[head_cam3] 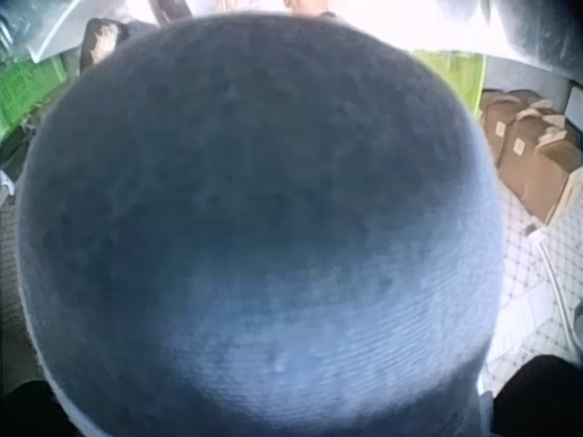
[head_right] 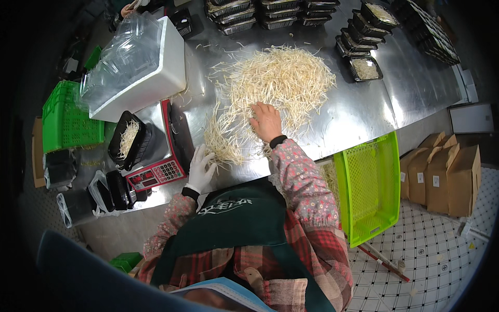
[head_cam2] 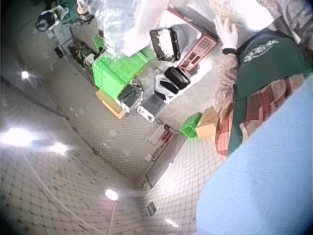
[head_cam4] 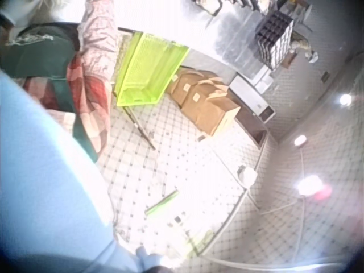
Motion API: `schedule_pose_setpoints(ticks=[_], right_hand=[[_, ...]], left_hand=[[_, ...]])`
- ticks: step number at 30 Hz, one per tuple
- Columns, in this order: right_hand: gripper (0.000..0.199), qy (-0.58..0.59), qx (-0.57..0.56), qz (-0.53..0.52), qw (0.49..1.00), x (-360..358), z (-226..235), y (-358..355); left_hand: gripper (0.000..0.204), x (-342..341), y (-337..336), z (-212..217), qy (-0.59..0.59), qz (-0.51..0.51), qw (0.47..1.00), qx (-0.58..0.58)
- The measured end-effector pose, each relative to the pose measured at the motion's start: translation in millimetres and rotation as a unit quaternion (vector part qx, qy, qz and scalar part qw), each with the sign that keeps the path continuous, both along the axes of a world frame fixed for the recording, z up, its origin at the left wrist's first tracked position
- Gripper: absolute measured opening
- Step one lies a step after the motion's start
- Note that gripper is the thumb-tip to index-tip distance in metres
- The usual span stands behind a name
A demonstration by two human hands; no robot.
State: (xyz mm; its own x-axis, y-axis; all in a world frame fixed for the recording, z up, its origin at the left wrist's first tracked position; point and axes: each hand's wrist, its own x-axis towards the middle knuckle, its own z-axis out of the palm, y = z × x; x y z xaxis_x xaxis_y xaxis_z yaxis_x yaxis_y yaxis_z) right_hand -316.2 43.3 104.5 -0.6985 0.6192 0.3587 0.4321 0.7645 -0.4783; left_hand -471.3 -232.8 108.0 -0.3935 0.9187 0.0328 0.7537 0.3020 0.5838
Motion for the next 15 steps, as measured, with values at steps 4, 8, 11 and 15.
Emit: schedule_pose_setpoints(ticks=[4,8,11,15], right_hand=[[0.036,-0.166,-0.028,0.171,0.971,-8,-18,-24],[0.029,-0.179,-0.122,0.233,0.948,35,-10,-19],[0.024,-0.131,-0.137,0.136,0.972,31,0,10],[0.045,-0.066,-0.017,0.029,0.997,-24,7,32]], left_hand=[[0.038,2,9,17,-0.009,-0.009,1.000,0.013],[0.039,-6,-2,6,-0.012,0.022,1.000,0.013],[0.043,-10,16,5,-0.002,-0.018,1.000,0.019],[0.051,-9,121,6,0.038,-0.119,0.990,0.060]])
